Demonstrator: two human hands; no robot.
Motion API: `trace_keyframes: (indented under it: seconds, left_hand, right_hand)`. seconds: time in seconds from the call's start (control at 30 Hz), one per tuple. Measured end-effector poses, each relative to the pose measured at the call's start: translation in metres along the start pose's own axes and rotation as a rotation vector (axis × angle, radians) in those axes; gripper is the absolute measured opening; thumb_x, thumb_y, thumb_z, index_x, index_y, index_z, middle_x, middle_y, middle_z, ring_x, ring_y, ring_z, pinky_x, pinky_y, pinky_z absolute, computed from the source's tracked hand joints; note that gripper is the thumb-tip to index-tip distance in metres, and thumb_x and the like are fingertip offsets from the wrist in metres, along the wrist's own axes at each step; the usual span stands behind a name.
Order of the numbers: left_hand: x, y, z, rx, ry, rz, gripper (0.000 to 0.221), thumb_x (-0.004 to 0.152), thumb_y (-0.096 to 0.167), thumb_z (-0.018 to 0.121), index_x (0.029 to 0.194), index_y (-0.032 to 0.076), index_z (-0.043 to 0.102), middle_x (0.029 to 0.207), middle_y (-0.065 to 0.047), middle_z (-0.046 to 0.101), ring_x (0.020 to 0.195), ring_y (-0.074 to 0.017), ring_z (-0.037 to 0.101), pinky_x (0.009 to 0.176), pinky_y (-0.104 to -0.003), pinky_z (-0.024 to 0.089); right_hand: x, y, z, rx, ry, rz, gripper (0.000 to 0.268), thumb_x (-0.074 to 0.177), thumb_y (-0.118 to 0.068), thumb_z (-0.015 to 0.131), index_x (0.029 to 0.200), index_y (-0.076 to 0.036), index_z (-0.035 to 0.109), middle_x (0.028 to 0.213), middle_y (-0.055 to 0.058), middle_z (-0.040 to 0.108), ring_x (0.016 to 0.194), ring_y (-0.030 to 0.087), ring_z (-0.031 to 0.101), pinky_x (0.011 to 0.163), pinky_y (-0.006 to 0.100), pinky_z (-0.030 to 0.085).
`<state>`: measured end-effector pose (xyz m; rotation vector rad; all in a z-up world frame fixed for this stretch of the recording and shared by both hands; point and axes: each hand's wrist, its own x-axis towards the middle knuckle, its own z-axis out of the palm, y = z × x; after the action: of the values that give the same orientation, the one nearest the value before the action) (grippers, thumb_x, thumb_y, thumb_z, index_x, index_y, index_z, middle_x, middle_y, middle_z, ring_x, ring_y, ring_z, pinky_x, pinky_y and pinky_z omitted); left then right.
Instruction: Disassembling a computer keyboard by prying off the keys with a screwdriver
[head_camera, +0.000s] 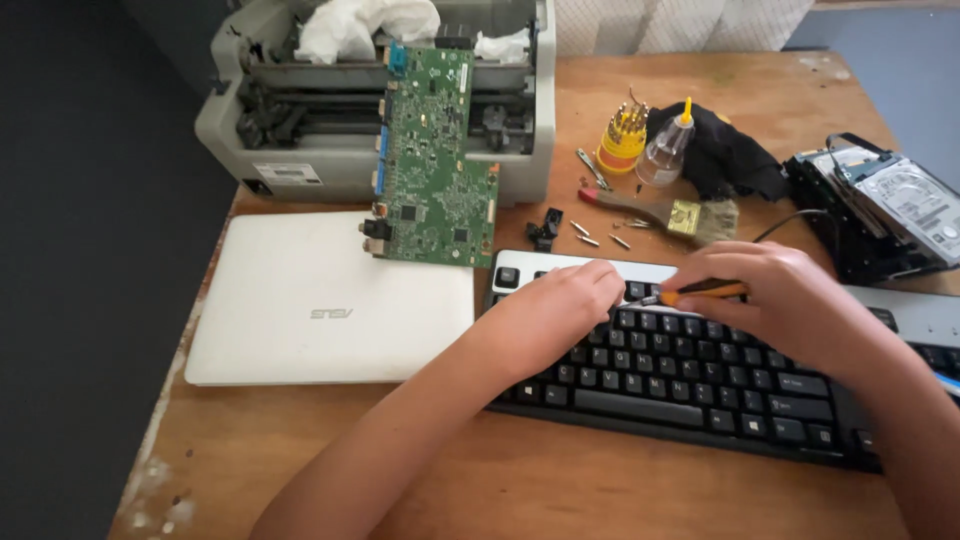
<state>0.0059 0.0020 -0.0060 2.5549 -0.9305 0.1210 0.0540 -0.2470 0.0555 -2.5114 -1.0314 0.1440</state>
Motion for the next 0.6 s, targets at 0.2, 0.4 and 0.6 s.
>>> trace_keyframes:
  seconds: [0.2,0.4,0.6]
  left_hand:
    - [0.005,-0.022,-0.022,0.565,0.368,-0.07,0.02,0.08,0.012,0.07,0.098,0.019,0.064,0.087,0.0,0.064,0.074,-0.0217,0.06,0.061,-0.039,0.042]
    - [0.005,-0.04,-0.022,0.742,0.576,-0.195,0.019,0.085,0.007,0.071,0.095,0.023,0.066,0.078,0.004,0.055,0.066,-0.0195,0.053,0.063,-0.036,0.036]
    - [0.006,-0.049,-0.018,0.707,0.602,-0.225,0.027,0.081,-0.004,0.07,0.088,0.02,0.059,0.07,0.006,0.055,0.058,-0.0162,0.05,0.057,-0.032,0.032]
  right_hand:
    - [-0.04,-0.005,-0.002,0.004,0.309,-0.085,0.021,0.083,-0.023,0.074,0.102,-0.016,0.081,0.104,-0.007,0.081,0.101,0.012,0.072,0.098,0.029,0.052]
    - [-0.046,-0.004,0.006,0.049,0.443,-0.063,0.021,0.088,-0.012,0.072,0.109,-0.012,0.077,0.109,0.002,0.076,0.1,0.015,0.071,0.095,0.029,0.053]
    - [-0.049,-0.016,0.006,0.046,0.509,0.053,0.031,0.087,-0.012,0.076,0.118,-0.01,0.075,0.118,0.005,0.074,0.106,0.017,0.07,0.101,0.031,0.05]
